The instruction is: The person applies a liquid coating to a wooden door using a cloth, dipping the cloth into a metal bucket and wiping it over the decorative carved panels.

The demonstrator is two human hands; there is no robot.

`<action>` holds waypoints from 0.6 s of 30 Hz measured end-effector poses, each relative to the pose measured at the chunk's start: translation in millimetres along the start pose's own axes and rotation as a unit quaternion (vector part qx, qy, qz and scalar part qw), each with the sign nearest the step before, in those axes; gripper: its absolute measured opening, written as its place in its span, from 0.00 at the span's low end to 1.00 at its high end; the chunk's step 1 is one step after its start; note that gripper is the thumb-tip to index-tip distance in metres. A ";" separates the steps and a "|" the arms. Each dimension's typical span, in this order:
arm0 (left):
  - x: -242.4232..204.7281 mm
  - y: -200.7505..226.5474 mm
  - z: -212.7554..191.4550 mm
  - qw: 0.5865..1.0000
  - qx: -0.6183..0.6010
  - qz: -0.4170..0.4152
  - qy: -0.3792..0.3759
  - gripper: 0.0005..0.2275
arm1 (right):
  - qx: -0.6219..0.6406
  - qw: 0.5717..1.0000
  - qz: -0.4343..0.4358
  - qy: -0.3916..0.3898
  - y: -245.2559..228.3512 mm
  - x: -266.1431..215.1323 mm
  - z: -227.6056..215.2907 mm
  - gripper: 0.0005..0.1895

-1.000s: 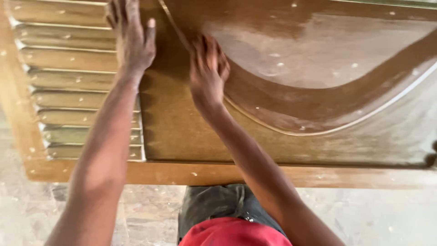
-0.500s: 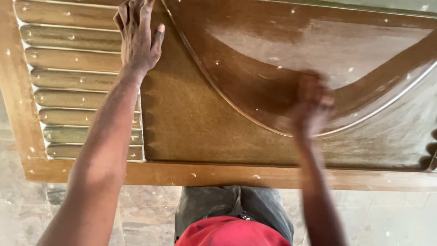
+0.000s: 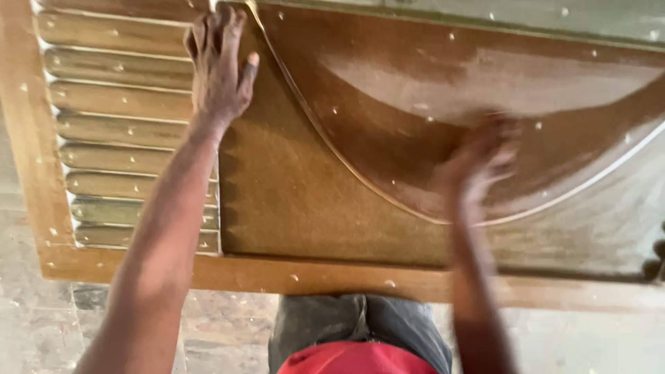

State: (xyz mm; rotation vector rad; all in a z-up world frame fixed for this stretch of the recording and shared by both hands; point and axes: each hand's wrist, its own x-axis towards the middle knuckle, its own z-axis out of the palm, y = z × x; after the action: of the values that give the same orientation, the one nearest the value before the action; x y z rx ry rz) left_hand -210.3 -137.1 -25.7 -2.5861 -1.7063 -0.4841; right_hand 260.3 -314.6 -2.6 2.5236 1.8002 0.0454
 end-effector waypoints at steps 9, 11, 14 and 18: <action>2.1 11.4 -22.0 0.994 -0.087 -0.055 -0.031 0.25 | 0.096 0.973 -0.211 -0.006 -328.8 47.1 5.1 0.36; 4.2 6.7 -15.8 0.996 -0.061 -0.050 -0.034 0.24 | 0.104 0.971 -0.217 -0.001 -332.1 60.9 -6.6 0.38; 0.3 3.6 -7.3 0.995 -0.048 -0.062 -0.057 0.24 | 0.239 0.918 -0.295 -0.117 -257.4 55.8 -20.4 0.34; -7.3 1.0 -4.1 0.997 -0.014 -0.058 -0.039 0.27 | 0.130 0.963 -0.199 -0.130 -54.3 16.5 -50.7 0.30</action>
State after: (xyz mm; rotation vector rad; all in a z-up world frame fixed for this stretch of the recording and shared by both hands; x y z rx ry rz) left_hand -213.0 -144.8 -23.5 -2.5689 -1.8967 -0.4174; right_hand 212.0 -280.6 45.2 2.1234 2.2720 -0.5391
